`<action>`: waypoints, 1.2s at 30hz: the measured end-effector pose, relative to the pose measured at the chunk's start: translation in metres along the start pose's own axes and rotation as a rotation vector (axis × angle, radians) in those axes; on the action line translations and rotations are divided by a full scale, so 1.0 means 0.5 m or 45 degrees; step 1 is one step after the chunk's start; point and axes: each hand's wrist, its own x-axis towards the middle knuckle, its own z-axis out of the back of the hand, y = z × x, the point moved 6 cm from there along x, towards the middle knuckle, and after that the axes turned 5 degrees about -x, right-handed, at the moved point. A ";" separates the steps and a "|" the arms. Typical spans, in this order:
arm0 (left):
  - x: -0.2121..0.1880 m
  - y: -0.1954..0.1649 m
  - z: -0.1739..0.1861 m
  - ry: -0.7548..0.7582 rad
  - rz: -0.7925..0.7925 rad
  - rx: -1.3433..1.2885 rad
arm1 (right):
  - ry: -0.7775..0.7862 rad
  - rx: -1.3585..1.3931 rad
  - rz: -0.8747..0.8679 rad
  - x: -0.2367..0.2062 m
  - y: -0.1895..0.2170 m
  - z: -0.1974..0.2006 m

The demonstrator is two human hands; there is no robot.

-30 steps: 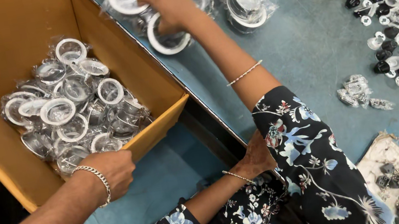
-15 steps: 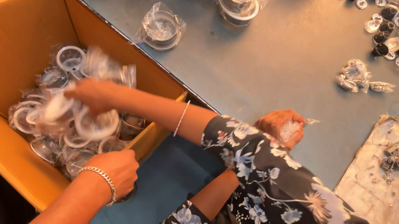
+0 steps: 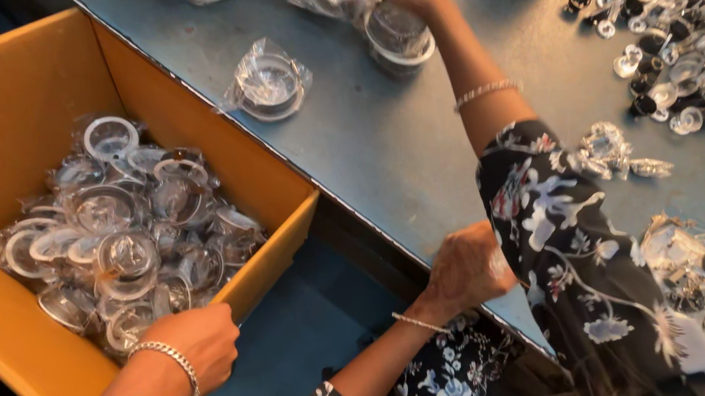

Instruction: The person picks small black plastic components from a pile on a blue workbench and places them into clear plastic bags. They seal each bag and set it aside. Later, they place stacks of clear plastic rings into a cardboard box.

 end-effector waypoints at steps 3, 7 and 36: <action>0.000 0.002 0.003 0.023 -0.001 -0.042 | 0.250 0.291 -0.275 -0.036 0.007 -0.055; -0.002 0.011 0.012 0.017 0.076 -0.160 | 0.172 0.362 -0.213 -0.052 0.128 -0.129; -0.007 0.038 0.020 -0.003 0.277 -0.477 | 0.575 0.507 -0.261 -0.303 0.754 -0.193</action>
